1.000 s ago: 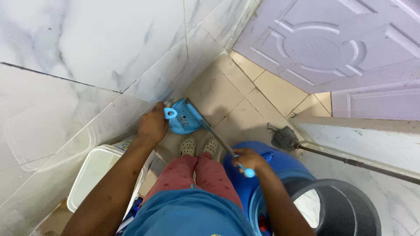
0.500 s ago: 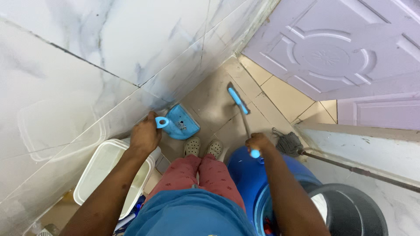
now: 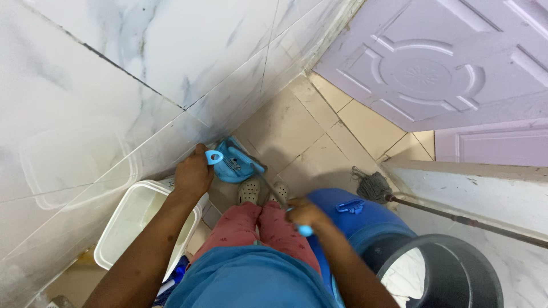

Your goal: The person cleans a tiled bathroom floor by hand using a small blue squeegee and a dustpan to collect liquid and debris around a large blue barrel.

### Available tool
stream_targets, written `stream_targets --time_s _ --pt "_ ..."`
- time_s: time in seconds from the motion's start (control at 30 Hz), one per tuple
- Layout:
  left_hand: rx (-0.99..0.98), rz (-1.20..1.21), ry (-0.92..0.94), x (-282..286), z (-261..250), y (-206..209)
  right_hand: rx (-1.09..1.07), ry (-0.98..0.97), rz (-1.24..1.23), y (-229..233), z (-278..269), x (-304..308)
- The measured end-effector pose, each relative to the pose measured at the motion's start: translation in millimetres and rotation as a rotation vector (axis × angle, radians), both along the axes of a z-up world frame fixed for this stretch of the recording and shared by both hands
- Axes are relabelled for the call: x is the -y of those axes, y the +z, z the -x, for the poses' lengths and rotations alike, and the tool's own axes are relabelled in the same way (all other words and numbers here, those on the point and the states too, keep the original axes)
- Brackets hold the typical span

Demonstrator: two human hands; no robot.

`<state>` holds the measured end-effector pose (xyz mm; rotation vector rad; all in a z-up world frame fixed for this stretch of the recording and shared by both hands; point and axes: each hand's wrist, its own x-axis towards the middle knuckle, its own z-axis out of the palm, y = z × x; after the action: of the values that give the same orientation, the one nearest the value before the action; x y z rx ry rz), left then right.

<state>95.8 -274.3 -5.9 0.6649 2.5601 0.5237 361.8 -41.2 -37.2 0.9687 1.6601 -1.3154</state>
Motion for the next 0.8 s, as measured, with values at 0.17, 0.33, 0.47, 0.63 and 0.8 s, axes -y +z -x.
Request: stream_targets --time_s 0.17,0.33,0.47,0.63,0.8 --pt "0.032 0.04 -0.02 5.4 1.6 10.0 0.215 -0.137 -0.065 61.4 0.9 -61.3" --pt "0.012 0.022 -0.021 14.5 5.5 33.5 0.09 0.267 -0.259 -11.9 -6.5 -116.6" --pt "0.044 0.067 0.014 27.0 9.6 39.8 -0.019 0.605 -0.485 -92.6 -12.9 -138.8" --pt "0.014 0.091 0.006 42.4 1.1 22.7 0.127 0.727 -0.398 -106.6 -3.8 -73.5" --pt "0.072 0.105 0.073 40.2 -7.5 12.8 -0.211 0.747 -0.355 -27.3 4.5 78.8"
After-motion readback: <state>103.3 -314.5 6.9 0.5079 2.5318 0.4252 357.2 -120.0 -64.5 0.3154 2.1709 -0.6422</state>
